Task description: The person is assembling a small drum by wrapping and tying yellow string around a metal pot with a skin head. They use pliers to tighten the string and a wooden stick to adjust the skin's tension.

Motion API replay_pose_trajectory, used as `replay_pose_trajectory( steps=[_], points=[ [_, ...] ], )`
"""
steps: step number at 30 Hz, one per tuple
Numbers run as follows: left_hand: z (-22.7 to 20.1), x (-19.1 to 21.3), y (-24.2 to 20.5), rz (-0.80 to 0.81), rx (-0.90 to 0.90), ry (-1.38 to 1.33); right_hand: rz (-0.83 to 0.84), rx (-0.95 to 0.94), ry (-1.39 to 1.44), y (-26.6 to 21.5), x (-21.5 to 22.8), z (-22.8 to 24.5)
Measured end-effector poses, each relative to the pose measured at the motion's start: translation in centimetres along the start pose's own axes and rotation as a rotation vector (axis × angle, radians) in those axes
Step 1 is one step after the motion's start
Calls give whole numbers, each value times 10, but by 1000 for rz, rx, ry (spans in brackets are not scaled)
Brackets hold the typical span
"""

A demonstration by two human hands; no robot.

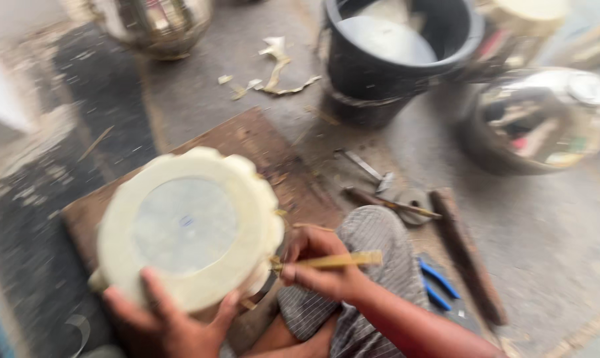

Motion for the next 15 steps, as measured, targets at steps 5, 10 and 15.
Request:
replay_pose_trajectory(
  steps=[5, 10, 15],
  points=[
    [-20, 3, 2, -44, -18, -80, 64, 296, -286, -2, -45, -5],
    [-25, 14, 6, 23, 72, -167, 23, 313, -251, -6, -58, -18],
    [-31, 19, 10, 50, 85, -136, -42, 375, -439, -3, -62, -16]
  ],
)
Point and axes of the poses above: each hand's wrist, its own y-axis towards the middle knuckle, its own x-axis out of the back of the hand, z = x × y, the point moved 5 cm from there along y, towards the middle knuckle, and after that the axes turned 1 degree about -x, right-handed, at the moved point
